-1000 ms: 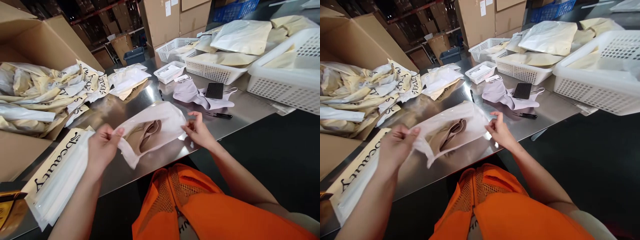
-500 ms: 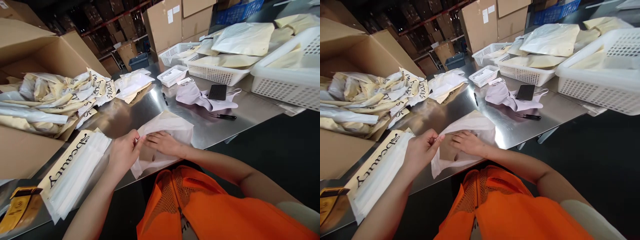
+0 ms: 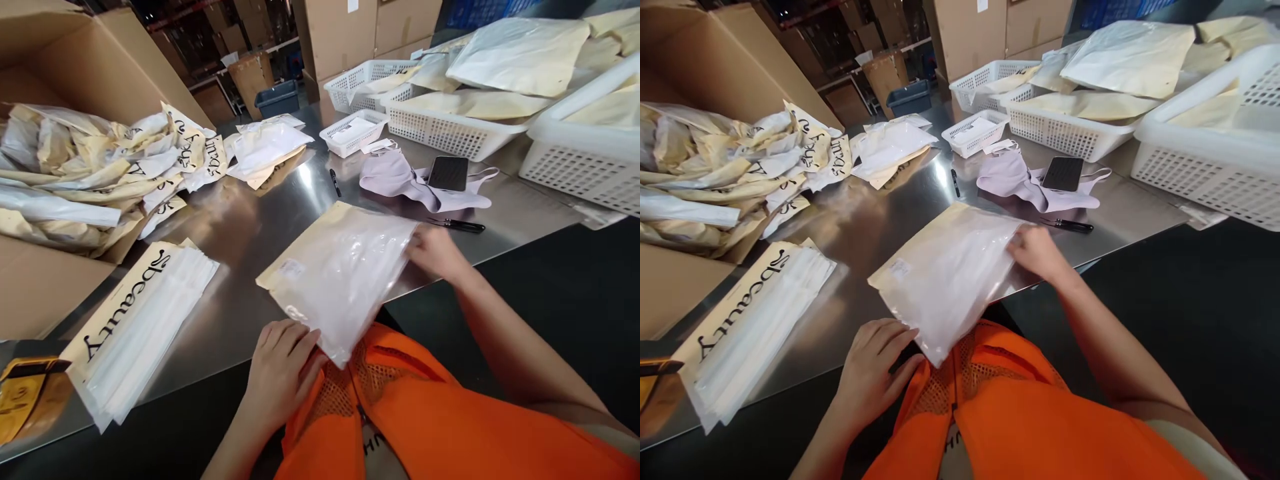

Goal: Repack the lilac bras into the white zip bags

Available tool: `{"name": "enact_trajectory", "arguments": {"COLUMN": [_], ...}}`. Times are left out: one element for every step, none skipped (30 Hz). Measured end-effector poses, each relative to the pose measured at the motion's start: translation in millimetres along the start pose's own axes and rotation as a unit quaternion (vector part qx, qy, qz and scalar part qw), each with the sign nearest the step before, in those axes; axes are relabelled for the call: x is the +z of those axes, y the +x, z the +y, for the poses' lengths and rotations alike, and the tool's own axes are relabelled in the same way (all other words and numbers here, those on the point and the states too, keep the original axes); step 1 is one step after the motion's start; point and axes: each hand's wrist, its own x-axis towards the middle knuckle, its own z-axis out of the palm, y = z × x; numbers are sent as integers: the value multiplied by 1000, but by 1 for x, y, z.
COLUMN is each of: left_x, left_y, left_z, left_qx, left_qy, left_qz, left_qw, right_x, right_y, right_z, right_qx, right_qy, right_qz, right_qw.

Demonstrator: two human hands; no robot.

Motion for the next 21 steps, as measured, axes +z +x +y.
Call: {"name": "enact_trajectory", "arguments": {"left_x": [4,9,16,25,35,45,55,65,73,79,84,88,91,93,95,96,98,99,100,101,101], "left_y": [-2,-3,-3,-2,0,4,7,11,15,18,21,22,24,24,24,23,22,22,23,24,26], "left_z": [0,1,3,6,10,14,18,22,25,28,30,31,32,31,31,31,31,31,31,32,33], "left_qx": [-2,5,22,46,69,90,106,119,129,138,146,152,154,148,133,106,69,26,-17,-52,-74], "left_qy": [0,-1,-6,-13,-20,-24,-27,-28,-34,-43,-57,-76,-100,-130,-165,-208,-259,-316,-375,-433,-487], "left_qz": [11,14,10,5,0,-4,-6,-8,-7,-4,-1,4,8,8,0,-16,-41,-71,-100,-126,-147], "left_qw": [1000,1000,1000,999,997,996,994,992,991,989,988,985,983,980,977,972,962,946,922,891,858], "right_x": [-8,-13,-16,-17,-16,-15,-12,-11,-10,-10,-11,-13,-15,-18,-21,-23,-25,-26,-26,-25,-23], "right_y": [0,-3,-9,-17,-26,-35,-44,-51,-56,-60,-64,-66,-68,-70,-72,-74,-76,-78,-81,-84,-88], "right_z": [4,5,4,2,-2,-6,-10,-12,-13,-13,-11,-8,-5,-1,2,5,8,10,12,14,15], "right_qx": [26,45,62,82,105,130,154,176,193,204,214,225,239,254,270,289,308,326,341,350,353], "right_qy": [7,14,15,9,-4,-15,-19,-13,1,20,37,51,61,70,82,98,121,151,183,214,242], "right_qz": [35,54,55,39,13,-15,-36,-46,-47,-46,-42,-38,-33,-28,-27,-33,-45,-66,-94,-125,-157], "right_qw": [999,997,996,996,994,991,987,983,980,978,975,972,969,964,959,952,942,931,917,903,890]}}
